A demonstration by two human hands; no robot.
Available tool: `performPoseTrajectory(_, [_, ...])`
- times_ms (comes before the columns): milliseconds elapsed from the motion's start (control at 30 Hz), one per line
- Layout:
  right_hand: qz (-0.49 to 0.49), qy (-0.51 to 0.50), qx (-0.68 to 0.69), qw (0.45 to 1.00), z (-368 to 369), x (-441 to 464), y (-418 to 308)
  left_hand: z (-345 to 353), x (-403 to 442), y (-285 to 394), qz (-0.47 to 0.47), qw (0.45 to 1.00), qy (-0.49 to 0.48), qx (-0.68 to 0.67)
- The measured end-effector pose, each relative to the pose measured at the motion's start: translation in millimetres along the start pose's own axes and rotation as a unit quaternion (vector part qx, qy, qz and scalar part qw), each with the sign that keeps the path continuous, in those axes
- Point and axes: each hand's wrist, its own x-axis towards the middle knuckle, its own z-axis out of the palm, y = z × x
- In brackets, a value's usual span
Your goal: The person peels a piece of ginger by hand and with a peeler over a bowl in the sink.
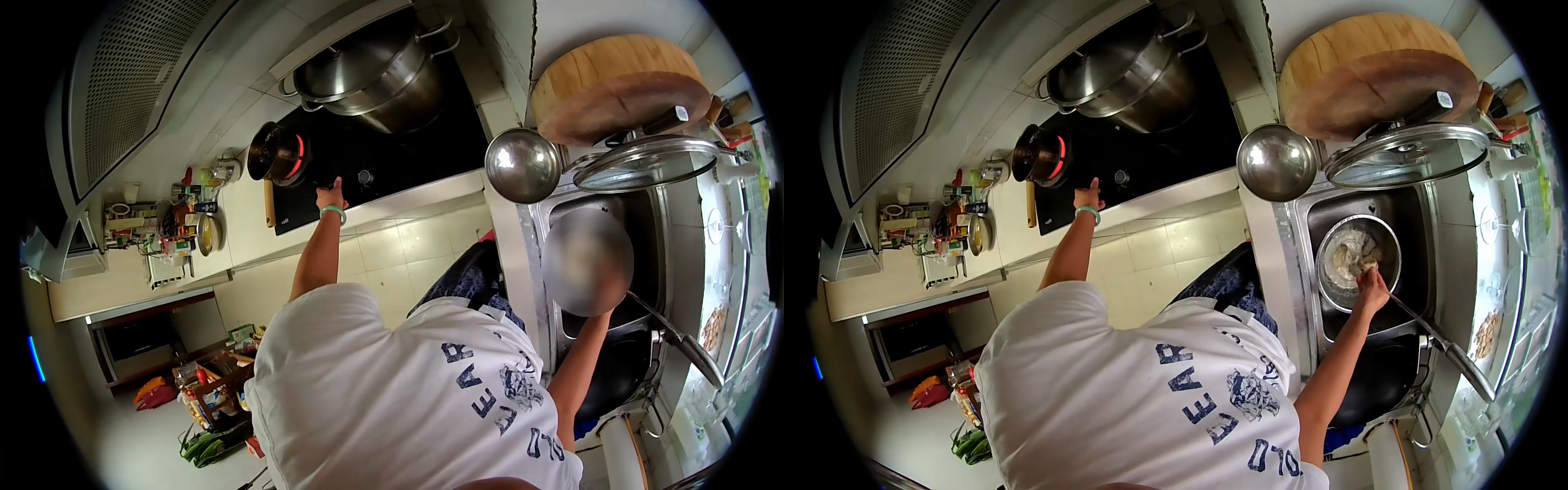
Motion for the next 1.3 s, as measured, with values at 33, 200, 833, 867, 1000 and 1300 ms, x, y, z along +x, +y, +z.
performPoseTrajectory(33, [0.007, 0.005, 0.006, 1.0, 0, -1, 2, 1, 17, -3, -0.013, 0.998, -0.034, 0.051])
performPoseTrajectory(200, [0.131, 0.079, -0.019, 0.988, 6, -13, -24, 17, 82, -38, 0.075, 0.968, -0.047, 0.234])
performPoseTrajectory(833, [0.171, 0.162, 0.089, 0.968, 14, -37, -50, 33, -160, 84, 0.392, 0.559, -0.275, 0.677])
performPoseTrajectory(867, [0.176, 0.164, 0.081, 0.967, 12, -37, -48, 35, -168, 83, 0.393, 0.574, -0.299, 0.653])
performPoseTrajectory(1000, [0.17, 0.143, 0.086, 0.971, 3, -34, -40, 45, -167, 60, 0.397, 0.584, -0.378, 0.599])
performPoseTrajectory(1300, [0.166, 0.141, 0.091, 0.972, 10, -38, -47, 166, -390, 58, 0.51, 0.527, -0.679, 0.041])
